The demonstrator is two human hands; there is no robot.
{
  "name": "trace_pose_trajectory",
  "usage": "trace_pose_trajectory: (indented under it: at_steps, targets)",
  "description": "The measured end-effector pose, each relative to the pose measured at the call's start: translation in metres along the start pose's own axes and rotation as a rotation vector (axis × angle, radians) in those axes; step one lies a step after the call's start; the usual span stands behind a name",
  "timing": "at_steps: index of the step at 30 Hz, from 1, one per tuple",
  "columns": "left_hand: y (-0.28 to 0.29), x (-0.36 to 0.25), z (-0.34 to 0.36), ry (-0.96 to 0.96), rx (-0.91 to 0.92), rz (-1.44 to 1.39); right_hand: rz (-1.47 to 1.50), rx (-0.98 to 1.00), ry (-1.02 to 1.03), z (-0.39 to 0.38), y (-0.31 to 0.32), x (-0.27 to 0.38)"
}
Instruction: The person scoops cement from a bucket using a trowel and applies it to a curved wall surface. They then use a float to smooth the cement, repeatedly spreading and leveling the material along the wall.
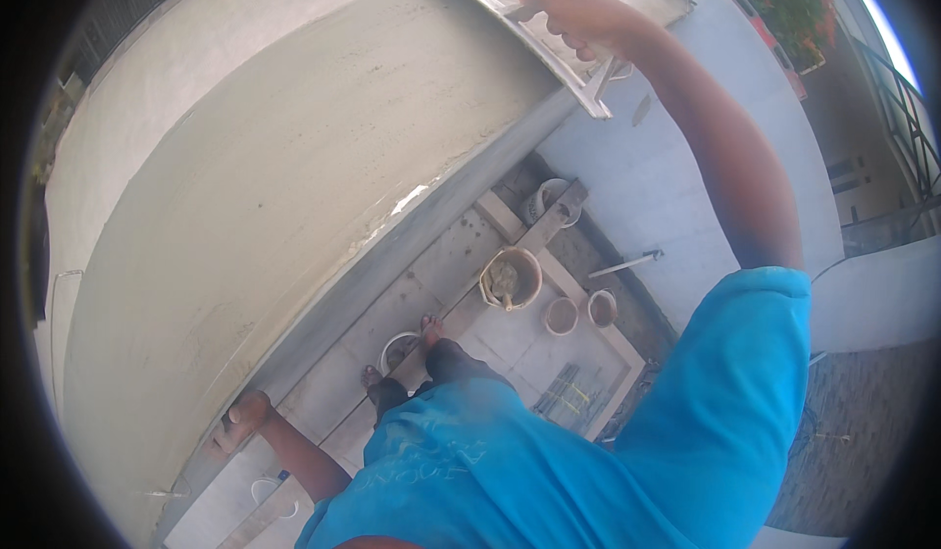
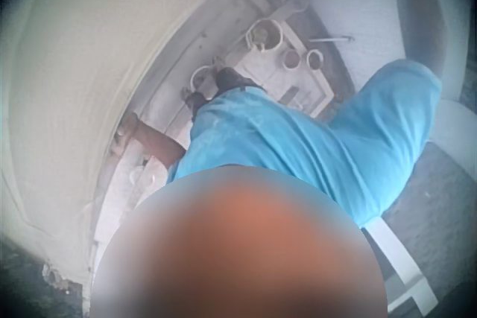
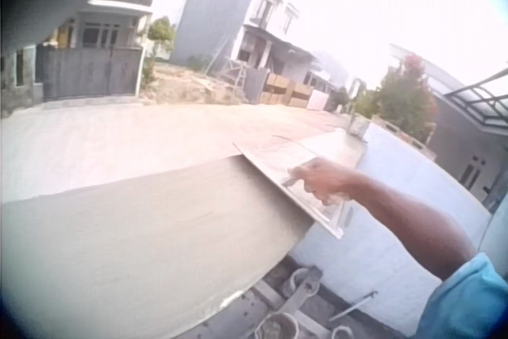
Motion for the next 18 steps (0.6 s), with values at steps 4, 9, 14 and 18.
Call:
trace_pose_trajectory:
  at_steps: [4, 9, 14, 18]
  targets:
    - [0.004, 0.005, -0.001, 0.022, 0.007, -0.095, -0.044, 0.045, -0.015, -0.05, -0.033, 0.061]
    - [0.01, -0.001, 0.001, 0.044, 0.021, -0.282, -0.024, 0.065, -0.027, -0.115, -0.079, 0.134]
    - [0.015, -0.01, 0.007, 0.039, -0.022, -0.5, -0.056, 0.139, -0.018, -0.178, -0.124, 0.209]
    - [0.009, -0.012, 0.016, 0.0, -0.1, -0.635, -0.02, 0.127, 0.17, -0.214, -0.156, 0.25]
Point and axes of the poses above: each hand's wrist, its own z-axis towards the middle knuckle, its own y-axis out of the back of the hand, x = y × z, the point moved 7 cm from there along z, towards the middle knuckle, and after that the axes turned 6 degrees about -z, right-handed, at the moved point
